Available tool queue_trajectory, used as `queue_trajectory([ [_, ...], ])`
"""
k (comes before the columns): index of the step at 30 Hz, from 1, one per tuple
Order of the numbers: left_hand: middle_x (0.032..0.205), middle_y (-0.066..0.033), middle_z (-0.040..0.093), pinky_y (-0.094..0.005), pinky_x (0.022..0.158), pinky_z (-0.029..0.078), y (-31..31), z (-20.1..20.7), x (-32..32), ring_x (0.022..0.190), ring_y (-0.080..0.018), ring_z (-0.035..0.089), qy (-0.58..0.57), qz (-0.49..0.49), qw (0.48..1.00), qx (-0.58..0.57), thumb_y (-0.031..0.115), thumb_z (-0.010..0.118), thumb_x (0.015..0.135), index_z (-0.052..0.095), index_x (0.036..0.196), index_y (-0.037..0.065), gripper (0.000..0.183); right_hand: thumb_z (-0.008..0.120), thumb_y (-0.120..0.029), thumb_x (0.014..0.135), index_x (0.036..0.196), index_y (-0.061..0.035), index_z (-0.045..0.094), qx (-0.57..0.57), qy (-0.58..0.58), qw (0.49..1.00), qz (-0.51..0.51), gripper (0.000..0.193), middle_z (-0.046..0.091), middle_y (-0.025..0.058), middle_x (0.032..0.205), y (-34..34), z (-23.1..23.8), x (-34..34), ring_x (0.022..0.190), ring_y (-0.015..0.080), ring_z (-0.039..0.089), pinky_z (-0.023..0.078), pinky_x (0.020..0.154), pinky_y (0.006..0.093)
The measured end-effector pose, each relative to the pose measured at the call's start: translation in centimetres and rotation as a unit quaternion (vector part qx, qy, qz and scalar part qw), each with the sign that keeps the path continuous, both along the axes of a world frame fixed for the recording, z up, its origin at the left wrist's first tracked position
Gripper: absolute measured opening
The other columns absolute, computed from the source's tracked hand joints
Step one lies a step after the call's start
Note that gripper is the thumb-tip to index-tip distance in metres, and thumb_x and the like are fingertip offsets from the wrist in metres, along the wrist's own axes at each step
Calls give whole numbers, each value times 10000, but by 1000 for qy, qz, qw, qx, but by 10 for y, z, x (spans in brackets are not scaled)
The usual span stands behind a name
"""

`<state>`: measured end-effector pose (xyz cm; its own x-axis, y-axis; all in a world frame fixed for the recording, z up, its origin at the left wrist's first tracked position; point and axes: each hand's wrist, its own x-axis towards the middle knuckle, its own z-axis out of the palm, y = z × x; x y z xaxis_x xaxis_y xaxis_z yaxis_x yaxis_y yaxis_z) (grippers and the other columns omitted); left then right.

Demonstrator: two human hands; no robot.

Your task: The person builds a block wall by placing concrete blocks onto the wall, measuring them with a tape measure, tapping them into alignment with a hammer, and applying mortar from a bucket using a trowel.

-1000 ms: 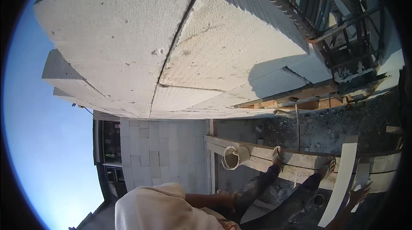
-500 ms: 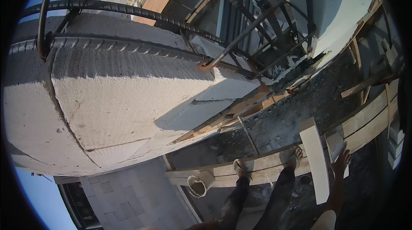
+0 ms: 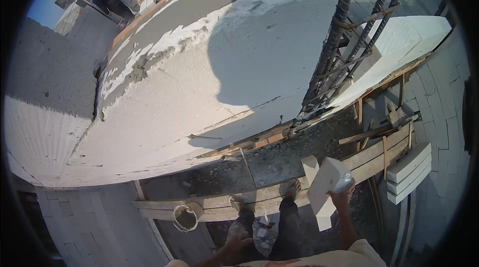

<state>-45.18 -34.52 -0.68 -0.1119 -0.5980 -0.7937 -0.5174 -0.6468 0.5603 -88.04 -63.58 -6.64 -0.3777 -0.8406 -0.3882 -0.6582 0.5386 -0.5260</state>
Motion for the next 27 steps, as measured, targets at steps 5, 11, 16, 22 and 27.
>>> queue_trajectory([
  [5,1320,-230,653,-416,1044,492,-32,49,-12,1225,-340,636,109,94,989,-26,510,804,842,585,1387,-5,780,862,-198,729,1432,-127,429,228,-442,847,-190,829,489,95,1317,35,41,110,1199,278,522,533,895,452],
  [11,1519,-366,389,-435,1180,373,4,57,11,1437,-405,433,169,397,900,-63,572,879,739,119,1572,-124,1325,697,-508,845,1470,-121,453,355,-566,702,-247,774,440,197,1464,115,85,319,1343,397,446,428,1066,638],
  [16,1528,-249,362,-509,1188,364,40,83,66,1452,-396,400,164,635,727,-204,390,930,742,77,1595,-33,1278,694,-488,859,1562,-142,321,421,-579,683,-144,867,308,188,1572,184,96,421,1426,403,360,366,1115,647],
  [22,1591,-263,319,-487,1216,334,142,64,108,1499,-376,344,91,665,730,-129,291,924,759,76,1605,-43,1244,729,-352,868,1553,-142,324,466,-471,749,-13,823,396,171,1488,208,105,493,1388,386,397,394,1103,648],
  [27,1624,-305,264,-491,1224,319,229,35,113,1530,-395,286,64,681,730,19,389,933,736,103,1602,-65,1282,864,-56,684,1569,-61,186,250,-277,845,383,1115,404,176,1430,208,141,556,1346,327,440,421,1129,539],
])
